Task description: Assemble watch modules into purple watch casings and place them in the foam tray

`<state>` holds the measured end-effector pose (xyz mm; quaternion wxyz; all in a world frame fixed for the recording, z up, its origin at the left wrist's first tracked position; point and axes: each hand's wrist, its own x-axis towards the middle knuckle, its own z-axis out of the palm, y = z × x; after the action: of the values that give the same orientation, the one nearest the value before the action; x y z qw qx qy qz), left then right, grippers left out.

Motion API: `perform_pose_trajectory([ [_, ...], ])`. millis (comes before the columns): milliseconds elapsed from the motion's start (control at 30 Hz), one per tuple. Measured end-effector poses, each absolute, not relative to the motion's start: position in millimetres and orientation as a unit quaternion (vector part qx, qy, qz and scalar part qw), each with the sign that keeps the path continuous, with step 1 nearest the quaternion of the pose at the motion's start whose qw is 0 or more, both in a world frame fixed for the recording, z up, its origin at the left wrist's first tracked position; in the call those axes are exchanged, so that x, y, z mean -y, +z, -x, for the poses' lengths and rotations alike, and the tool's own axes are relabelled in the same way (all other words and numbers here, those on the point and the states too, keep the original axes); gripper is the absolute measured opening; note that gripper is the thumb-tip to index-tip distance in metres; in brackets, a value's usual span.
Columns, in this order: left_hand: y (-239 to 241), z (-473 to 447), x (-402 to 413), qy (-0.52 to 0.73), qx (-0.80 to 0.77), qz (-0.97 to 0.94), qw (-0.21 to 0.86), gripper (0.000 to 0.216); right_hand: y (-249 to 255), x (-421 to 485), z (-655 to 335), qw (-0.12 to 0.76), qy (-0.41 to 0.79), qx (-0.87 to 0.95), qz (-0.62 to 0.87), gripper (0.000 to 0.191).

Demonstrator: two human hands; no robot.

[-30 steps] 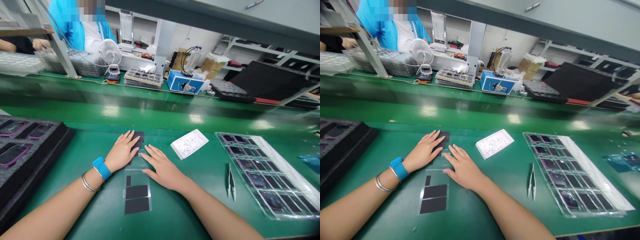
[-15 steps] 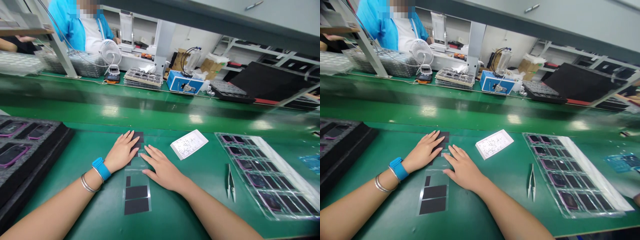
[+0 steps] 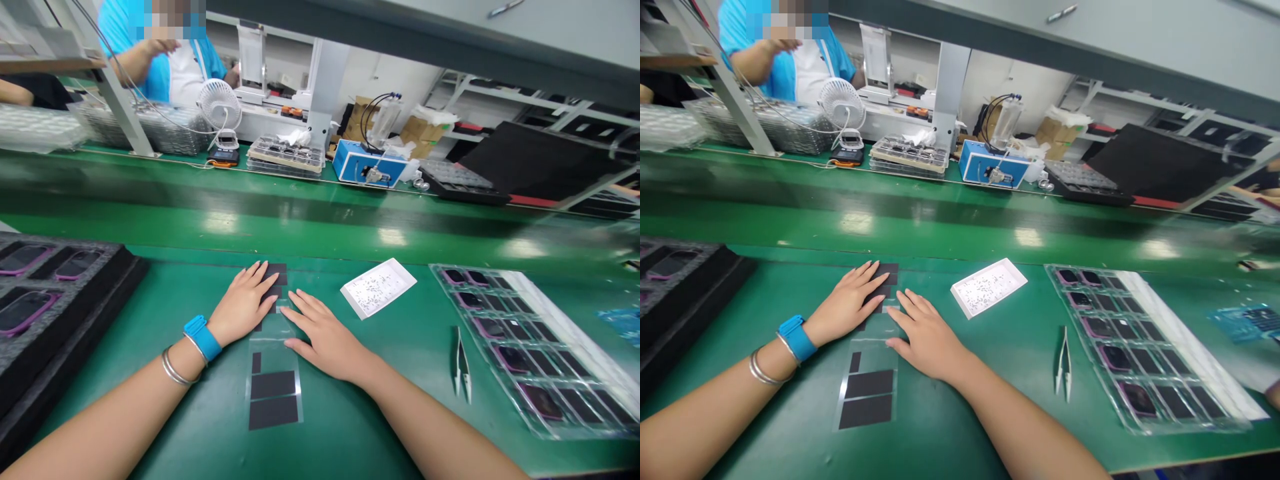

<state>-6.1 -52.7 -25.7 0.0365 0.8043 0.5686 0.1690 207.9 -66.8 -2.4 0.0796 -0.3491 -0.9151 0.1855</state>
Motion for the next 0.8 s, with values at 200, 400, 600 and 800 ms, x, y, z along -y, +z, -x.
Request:
perform_pose_trajectory([
  [200,-25.1,6.0,52.4,0.166,-0.567,-0.806,0.034,0.047,-2.0,66.8,-207.9,0.079,0.184,0.915,0.35,0.054],
  [400,-23.3,5.5,52.9,0.163,-0.569,-0.805,0.039,0.048,0.3,66.8,-207.1,0.065,0.189,0.913,0.355,0.054],
  [600,-24.2,5.8,52.7,0.168,-0.568,-0.805,0.038,0.047,-0.1,66.7,-207.0,0.064,0.189,0.914,0.353,0.055],
  [800,-24.4,5.7,52.6,0.155,-0.57,-0.807,0.03,0.047,-0.3,66.7,-206.6,0.056,0.19,0.913,0.357,0.055],
])
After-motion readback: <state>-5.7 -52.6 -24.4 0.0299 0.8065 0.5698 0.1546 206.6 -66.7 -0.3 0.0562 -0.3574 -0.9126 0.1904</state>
